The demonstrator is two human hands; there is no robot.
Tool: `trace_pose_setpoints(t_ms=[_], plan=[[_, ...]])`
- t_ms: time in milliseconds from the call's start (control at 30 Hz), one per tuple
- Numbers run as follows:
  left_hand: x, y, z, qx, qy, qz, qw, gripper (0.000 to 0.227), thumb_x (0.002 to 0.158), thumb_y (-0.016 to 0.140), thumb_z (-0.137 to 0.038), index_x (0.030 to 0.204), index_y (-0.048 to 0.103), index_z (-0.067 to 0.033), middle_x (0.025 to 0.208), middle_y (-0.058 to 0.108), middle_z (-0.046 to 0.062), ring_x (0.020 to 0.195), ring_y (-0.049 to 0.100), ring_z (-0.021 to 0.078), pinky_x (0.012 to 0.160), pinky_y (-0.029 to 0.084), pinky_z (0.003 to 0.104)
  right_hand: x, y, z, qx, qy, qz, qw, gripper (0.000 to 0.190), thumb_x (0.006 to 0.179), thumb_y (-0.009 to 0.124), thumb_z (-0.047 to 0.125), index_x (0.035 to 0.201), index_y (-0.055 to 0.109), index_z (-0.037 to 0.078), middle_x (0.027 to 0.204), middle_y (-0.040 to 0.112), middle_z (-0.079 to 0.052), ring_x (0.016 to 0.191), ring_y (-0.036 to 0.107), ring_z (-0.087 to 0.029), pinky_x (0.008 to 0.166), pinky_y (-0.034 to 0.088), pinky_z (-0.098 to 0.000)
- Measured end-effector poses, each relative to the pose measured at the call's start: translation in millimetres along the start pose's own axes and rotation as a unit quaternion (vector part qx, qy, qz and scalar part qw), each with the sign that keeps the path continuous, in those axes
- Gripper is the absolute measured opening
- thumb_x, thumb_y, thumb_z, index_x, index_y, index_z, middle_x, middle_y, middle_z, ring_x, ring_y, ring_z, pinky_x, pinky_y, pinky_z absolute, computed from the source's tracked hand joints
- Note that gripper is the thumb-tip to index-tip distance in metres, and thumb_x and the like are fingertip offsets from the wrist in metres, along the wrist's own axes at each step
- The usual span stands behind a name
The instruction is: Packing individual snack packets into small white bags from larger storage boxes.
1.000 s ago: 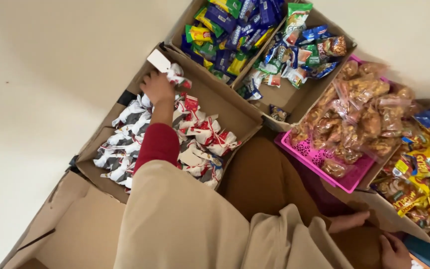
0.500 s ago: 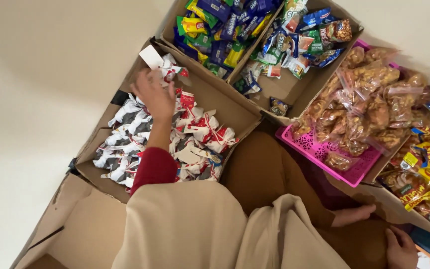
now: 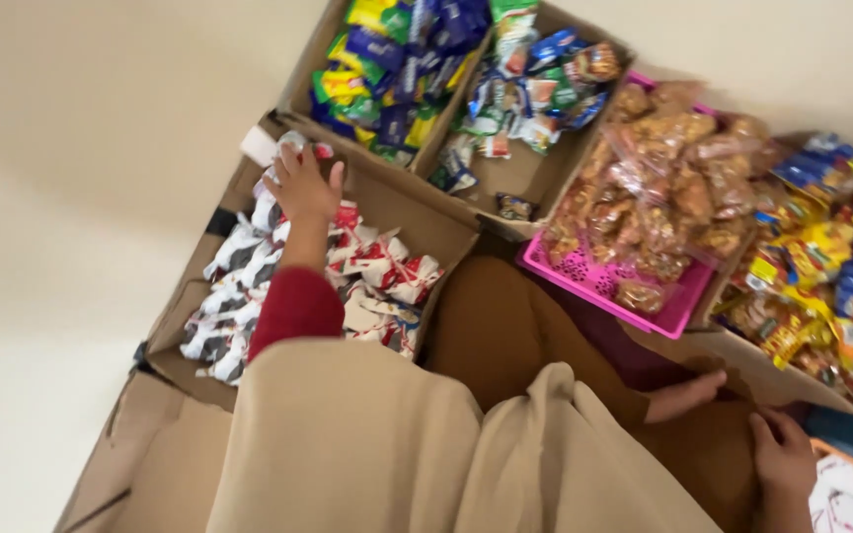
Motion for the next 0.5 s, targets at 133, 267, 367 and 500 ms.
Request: trace_pose_setpoints(t_ms=[133,267,367,500], plan=[[-111.4,-67.4,-90.2,-0.206,0.173,-0.203,0.941,0.054,0.102,0.059,-0.039,0.142,0.054,-0.0036,0.152,0.046,0.022,0.139,0.044,0.0406,0.114,0.027,0.066,1.1,4.9,-13.1,-0.033,0.036,0.002,0.999,0.035,0.104,0.066,0.027,0.127,0.074,0.001,0.122,0.072,-0.015,0.107,0.065,-0.035,0.092,0.048,-0.0398],[-256.3,-85.2,-189.2,-0.286,0.374,-0.15,0.869,0.044,0.09,0.071,-0.029,0.129,0.061,-0.0119,0.149,0.051,0.011,0.144,0.042,0.0371,0.117,0.024,0.07,-9.7,-1.8,-4.0,-0.066,0.025,-0.05,0.996,0.037,0.1,0.068,0.038,0.122,0.077,0.01,0.122,0.073,-0.008,0.107,0.066,-0.032,0.091,0.05,-0.0373],[-304.4,-22.1,-243.1,-0.164,0.424,0.035,0.89,0.049,0.093,0.066,-0.055,0.131,0.067,-0.023,0.153,0.052,0.009,0.148,0.04,0.0334,0.119,0.026,0.066,-15.2,-2.5,-1.8,-0.12,0.039,-0.066,0.99,0.033,0.1,0.067,0.048,0.122,0.078,0.026,0.13,0.074,-0.003,0.124,0.066,-0.029,0.104,0.053,-0.0454],[-302.3,13.8,-269.0,-0.052,0.445,-0.047,0.893,0.043,0.087,0.067,-0.064,0.117,0.071,-0.0341,0.139,0.064,-0.003,0.141,0.048,0.0243,0.113,0.033,0.064,-33.3,-18.7,11.6,-0.094,0.035,-0.127,0.987,0.029,0.098,0.07,0.042,0.119,0.078,0.023,0.132,0.073,-0.008,0.128,0.064,-0.03,0.106,0.051,-0.045]])
Point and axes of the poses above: each hand's wrist, its own x-axis towards the middle knuckle, its own y-axis out of the palm, z = x × y, the point moved 9 cm from there along x, towards the middle knuckle
